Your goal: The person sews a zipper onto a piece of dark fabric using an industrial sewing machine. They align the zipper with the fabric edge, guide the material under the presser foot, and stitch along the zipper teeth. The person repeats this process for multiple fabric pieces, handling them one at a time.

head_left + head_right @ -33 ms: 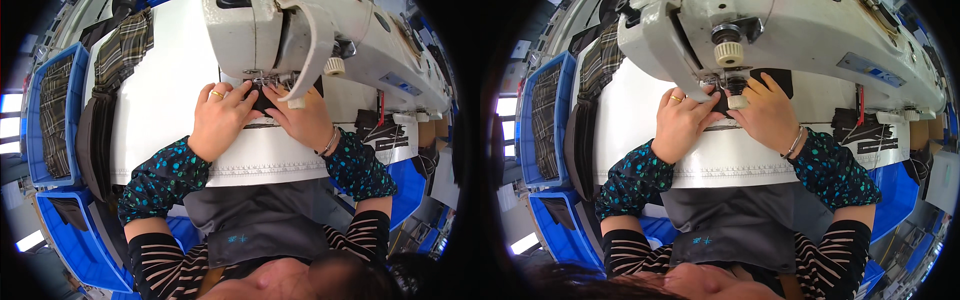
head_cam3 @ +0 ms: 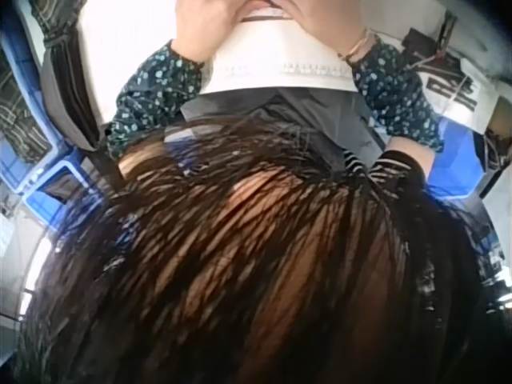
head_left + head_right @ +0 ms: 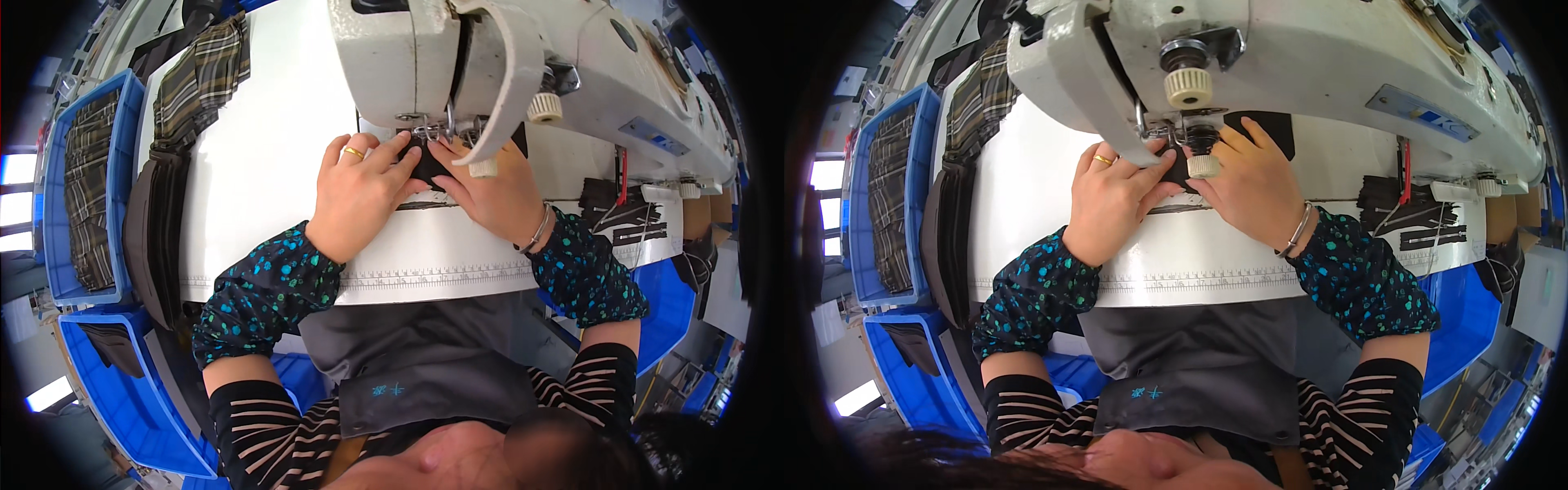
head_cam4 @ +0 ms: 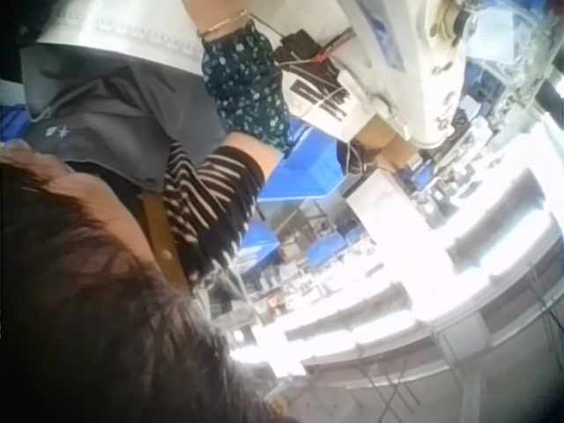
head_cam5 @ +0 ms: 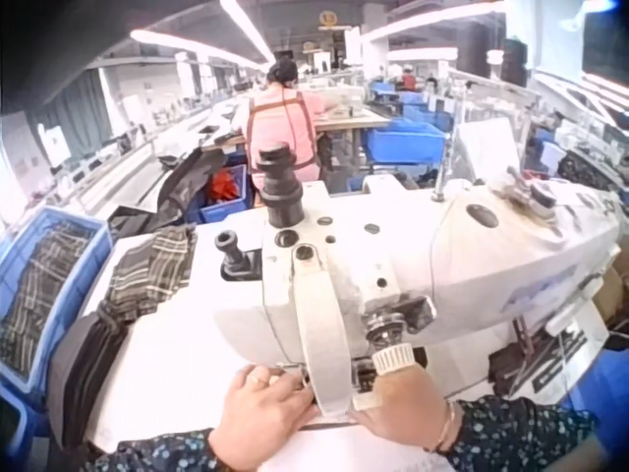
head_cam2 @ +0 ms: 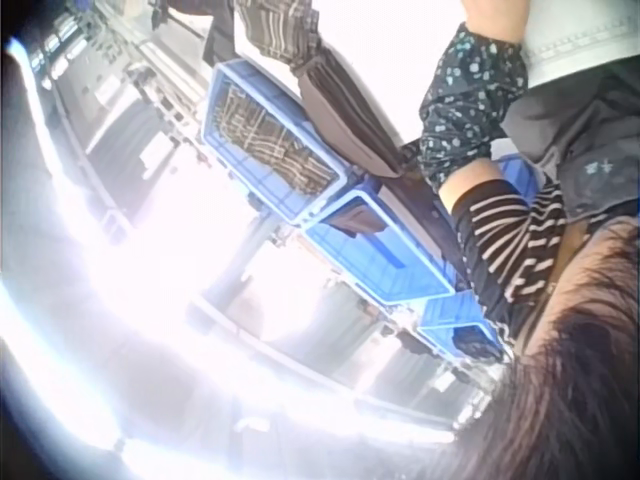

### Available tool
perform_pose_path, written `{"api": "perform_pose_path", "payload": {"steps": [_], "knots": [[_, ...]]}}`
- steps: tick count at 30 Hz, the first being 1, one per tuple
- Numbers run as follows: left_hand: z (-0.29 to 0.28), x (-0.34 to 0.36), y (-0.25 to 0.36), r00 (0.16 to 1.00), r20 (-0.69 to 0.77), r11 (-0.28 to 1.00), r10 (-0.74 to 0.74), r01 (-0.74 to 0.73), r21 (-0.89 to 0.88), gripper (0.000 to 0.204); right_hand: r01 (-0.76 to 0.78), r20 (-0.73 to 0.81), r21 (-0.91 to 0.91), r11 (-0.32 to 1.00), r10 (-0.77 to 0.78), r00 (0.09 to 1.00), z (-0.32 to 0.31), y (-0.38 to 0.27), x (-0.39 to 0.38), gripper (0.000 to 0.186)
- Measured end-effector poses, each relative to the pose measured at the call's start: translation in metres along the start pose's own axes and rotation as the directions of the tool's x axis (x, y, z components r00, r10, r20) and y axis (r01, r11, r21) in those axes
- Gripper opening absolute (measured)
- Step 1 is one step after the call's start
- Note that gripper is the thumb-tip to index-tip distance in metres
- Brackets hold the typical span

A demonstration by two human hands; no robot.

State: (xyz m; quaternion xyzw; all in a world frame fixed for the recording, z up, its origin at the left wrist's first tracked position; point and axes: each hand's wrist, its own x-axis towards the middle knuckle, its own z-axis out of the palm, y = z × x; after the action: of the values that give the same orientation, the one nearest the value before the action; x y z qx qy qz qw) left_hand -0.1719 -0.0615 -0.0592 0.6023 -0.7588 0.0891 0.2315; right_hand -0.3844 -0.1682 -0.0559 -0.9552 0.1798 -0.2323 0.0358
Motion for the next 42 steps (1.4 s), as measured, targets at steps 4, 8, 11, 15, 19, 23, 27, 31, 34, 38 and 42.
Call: {"api": "perform_pose_path", "payload": {"steps": [4, 8, 11, 15, 19, 23, 27, 31, 34, 38, 42], "knots": [[0.003, 0.001, -0.001, 1.0, -0.001, 1.0, -0.008, 0.008, 0.001, 0.042, -0.006, 0.01, -0.001, 1.0, 0.006, 1.0, 0.002, 0.002, -0.001, 0.035], [0.003, 0.001, -0.001, 1.0, -0.001, 1.0, -0.007, 0.007, 0.007, 0.041, -0.011, 0.016, 0.014, 1.0, 0.011, 1.0, 0.003, 0.003, 0.0, 0.033], [0.003, 0.001, 0.0, 1.0, -0.003, 1.0, -0.001, 0.001, 0.021, 0.041, -0.005, 0.007, 0.013, 1.0, 0.005, 1.0, 0.003, 0.004, 0.0, 0.032], [0.003, 0.002, 0.001, 1.0, -0.003, 1.0, -0.002, 0.002, 0.027, 0.039, -0.012, 0.014, 0.015, 1.0, 0.012, 1.0, 0.003, 0.005, 0.0, 0.031], [0.004, 0.003, 0.0, 1.0, -0.009, 1.0, -0.005, 0.006, 0.022, 0.039, -0.014, -0.004, 0.025, 1.0, 0.014, 1.0, 0.001, 0.005, 0.001, 0.026], [0.003, 0.003, 0.001, 1.0, 0.0, 0.999, -0.013, 0.013, 0.037, 0.038, -0.135, 0.049, 0.038, 0.99, 0.133, 0.99, -0.006, 0.013, 0.006, 0.022], [-0.002, 0.006, -0.001, 1.0, -0.012, 0.996, 0.004, -0.003, 0.091, 0.037, -0.063, 0.042, -0.05, 0.997, 0.065, 0.997, -0.008, 0.016, 0.003, 0.026], [-0.001, 0.001, -0.004, 0.999, 0.028, 0.999, 0.02, -0.019, -0.04, 0.039, 0.064, 0.076, -0.17, 0.983, -0.052, 0.996, -0.016, -0.029, -0.004, 0.034], [-0.002, -0.002, -0.002, 0.998, 0.061, 0.995, 0.023, -0.017, -0.1, 0.041, 0.111, 0.071, -0.096, 0.989, -0.105, 0.992, -0.015, -0.034, -0.012, 0.037], [-0.01, 0.001, 0.002, 0.997, 0.048, 0.997, 0.064, -0.062, -0.041, 0.054, 0.057, -0.031, -0.057, 0.997, -0.059, 0.998, -0.008, -0.015, -0.005, 0.04], [-0.01, 0.001, 0.005, 0.995, 0.096, 0.997, 0.015, -0.008, -0.081, 0.061, -0.036, 0.085, -0.036, 0.999, 0.039, 0.996, -0.01, -0.018, -0.008, 0.048]]}}
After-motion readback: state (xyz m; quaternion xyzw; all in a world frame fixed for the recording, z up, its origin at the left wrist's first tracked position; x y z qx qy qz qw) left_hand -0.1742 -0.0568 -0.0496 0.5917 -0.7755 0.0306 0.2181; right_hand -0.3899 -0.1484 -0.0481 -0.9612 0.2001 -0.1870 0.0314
